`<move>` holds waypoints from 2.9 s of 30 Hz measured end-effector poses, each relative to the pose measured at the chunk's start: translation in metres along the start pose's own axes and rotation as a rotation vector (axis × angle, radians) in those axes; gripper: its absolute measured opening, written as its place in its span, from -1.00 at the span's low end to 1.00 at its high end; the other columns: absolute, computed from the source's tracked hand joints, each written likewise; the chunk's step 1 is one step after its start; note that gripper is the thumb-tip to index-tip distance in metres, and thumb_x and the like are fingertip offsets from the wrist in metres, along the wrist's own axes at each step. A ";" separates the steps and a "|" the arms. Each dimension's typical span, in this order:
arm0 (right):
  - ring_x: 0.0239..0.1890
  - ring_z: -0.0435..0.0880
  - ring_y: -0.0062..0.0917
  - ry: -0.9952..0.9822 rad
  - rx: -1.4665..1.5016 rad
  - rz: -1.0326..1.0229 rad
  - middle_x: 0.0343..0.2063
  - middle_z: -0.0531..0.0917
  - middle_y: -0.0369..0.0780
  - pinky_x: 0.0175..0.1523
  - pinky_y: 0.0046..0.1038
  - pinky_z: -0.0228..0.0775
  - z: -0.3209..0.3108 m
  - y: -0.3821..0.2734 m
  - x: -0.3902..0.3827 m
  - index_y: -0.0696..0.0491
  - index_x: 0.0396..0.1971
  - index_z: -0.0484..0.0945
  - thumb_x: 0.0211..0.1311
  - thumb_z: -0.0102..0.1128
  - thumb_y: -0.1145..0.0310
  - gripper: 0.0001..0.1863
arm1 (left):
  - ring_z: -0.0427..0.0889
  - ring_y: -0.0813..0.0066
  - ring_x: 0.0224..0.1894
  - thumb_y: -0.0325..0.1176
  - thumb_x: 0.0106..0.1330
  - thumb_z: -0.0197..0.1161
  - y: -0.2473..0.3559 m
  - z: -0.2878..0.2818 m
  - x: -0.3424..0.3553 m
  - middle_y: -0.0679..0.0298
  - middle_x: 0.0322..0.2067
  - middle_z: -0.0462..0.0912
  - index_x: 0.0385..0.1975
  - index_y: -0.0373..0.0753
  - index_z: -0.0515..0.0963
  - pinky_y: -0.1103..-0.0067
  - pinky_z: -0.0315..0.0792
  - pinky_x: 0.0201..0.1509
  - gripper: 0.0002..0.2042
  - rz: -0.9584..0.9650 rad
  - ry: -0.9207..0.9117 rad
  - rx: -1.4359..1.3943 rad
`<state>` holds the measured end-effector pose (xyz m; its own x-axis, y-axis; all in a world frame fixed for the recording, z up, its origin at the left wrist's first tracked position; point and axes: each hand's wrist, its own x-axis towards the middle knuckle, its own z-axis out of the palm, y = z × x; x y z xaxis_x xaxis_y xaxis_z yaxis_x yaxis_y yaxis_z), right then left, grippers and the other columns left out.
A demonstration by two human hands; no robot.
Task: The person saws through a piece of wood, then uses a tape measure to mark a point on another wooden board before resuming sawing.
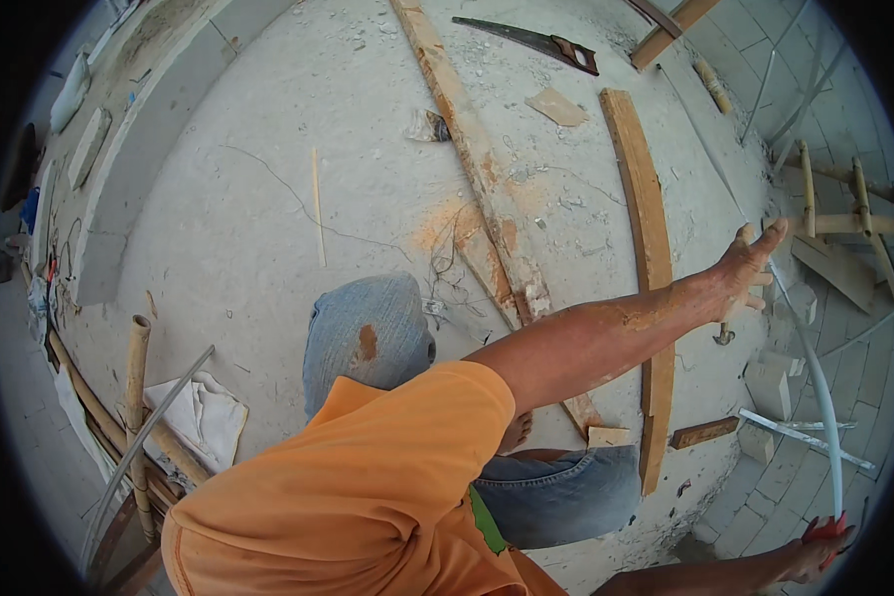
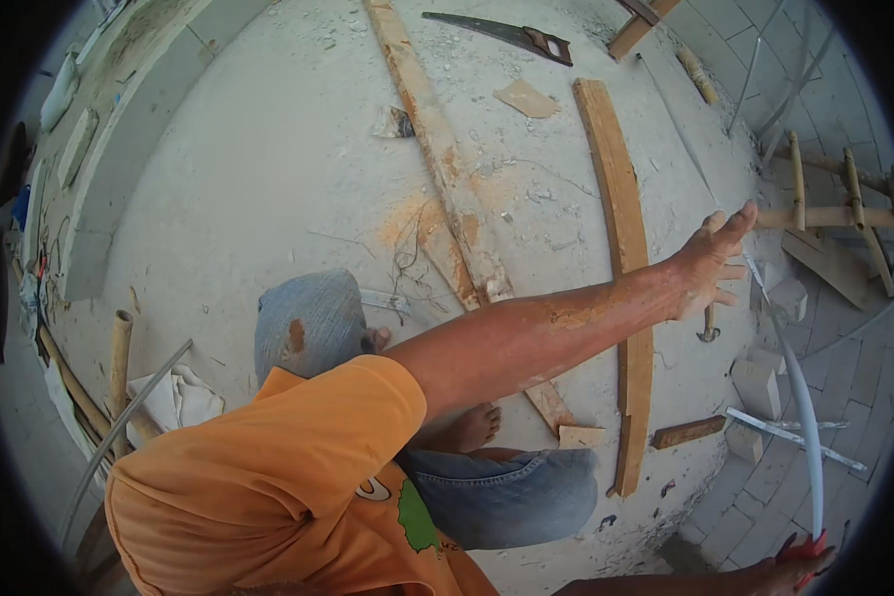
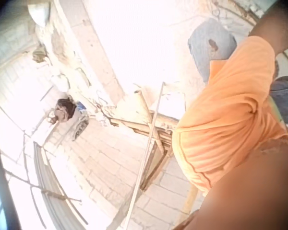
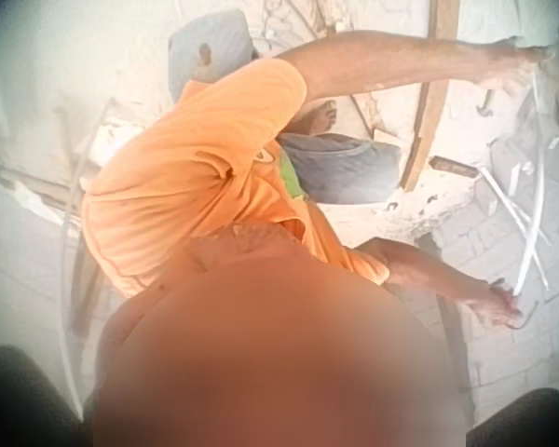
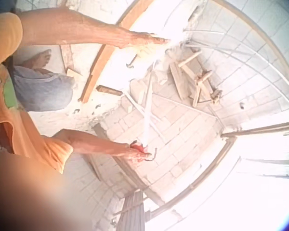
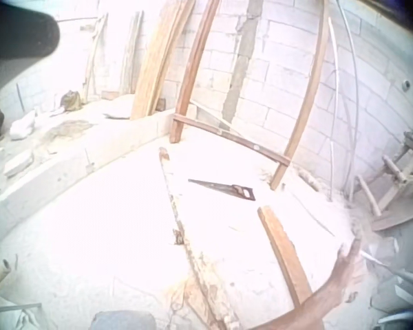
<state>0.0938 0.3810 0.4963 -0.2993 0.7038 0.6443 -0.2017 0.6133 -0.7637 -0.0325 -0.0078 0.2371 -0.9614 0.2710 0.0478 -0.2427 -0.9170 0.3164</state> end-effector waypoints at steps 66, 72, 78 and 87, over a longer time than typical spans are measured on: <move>-0.06 0.49 -0.16 -1.013 -1.196 -0.004 -0.02 0.47 -0.02 -0.01 -0.20 0.33 -0.136 0.258 -0.671 0.03 0.15 0.30 0.14 0.22 0.17 -0.41 | 0.64 0.07 -0.35 -0.51 0.23 -0.01 -0.177 -0.235 0.044 -0.06 -0.37 0.60 0.41 -0.17 0.04 0.30 0.55 -0.24 -0.33 0.022 0.845 1.351; -0.15 0.54 -0.23 -0.996 -1.250 -0.065 -0.10 0.54 -0.09 -0.13 -0.25 0.38 -0.121 0.254 -0.684 -0.03 0.07 0.38 0.21 0.13 0.20 -0.56 | 0.67 0.06 -0.20 -0.52 0.17 0.07 -0.156 -0.231 0.033 -0.14 -0.27 0.64 0.34 -0.28 0.21 0.27 0.50 -0.07 -0.37 0.092 0.913 1.457; -0.24 0.59 -0.30 -1.004 -1.259 -0.209 -0.18 0.60 -0.17 -0.24 -0.31 0.43 -0.116 0.256 -0.666 -0.08 0.00 0.46 0.28 0.04 0.23 -0.69 | 0.65 0.34 -0.31 -0.49 0.22 0.10 -0.099 -0.204 0.053 0.07 -0.31 0.67 0.29 -0.31 0.31 0.44 0.50 -0.19 -0.44 0.325 0.804 1.092; -0.20 0.59 -0.36 -1.318 -1.086 -0.033 -0.18 0.60 -0.16 -0.18 -0.30 0.44 -0.120 0.274 -0.629 -0.01 0.02 0.48 0.19 0.11 0.28 -0.62 | 0.63 0.31 -0.39 -0.63 0.18 0.01 0.097 -0.196 -0.001 0.08 -0.37 0.58 0.11 -0.33 0.47 0.49 0.58 -0.34 -0.56 0.200 0.650 1.232</move>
<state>0.3383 0.1492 -0.1129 -0.9312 0.2779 -0.2358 0.2895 0.9570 -0.0155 -0.0805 -0.1549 0.0819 -0.9353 -0.3236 -0.1431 -0.1542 0.0090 0.9880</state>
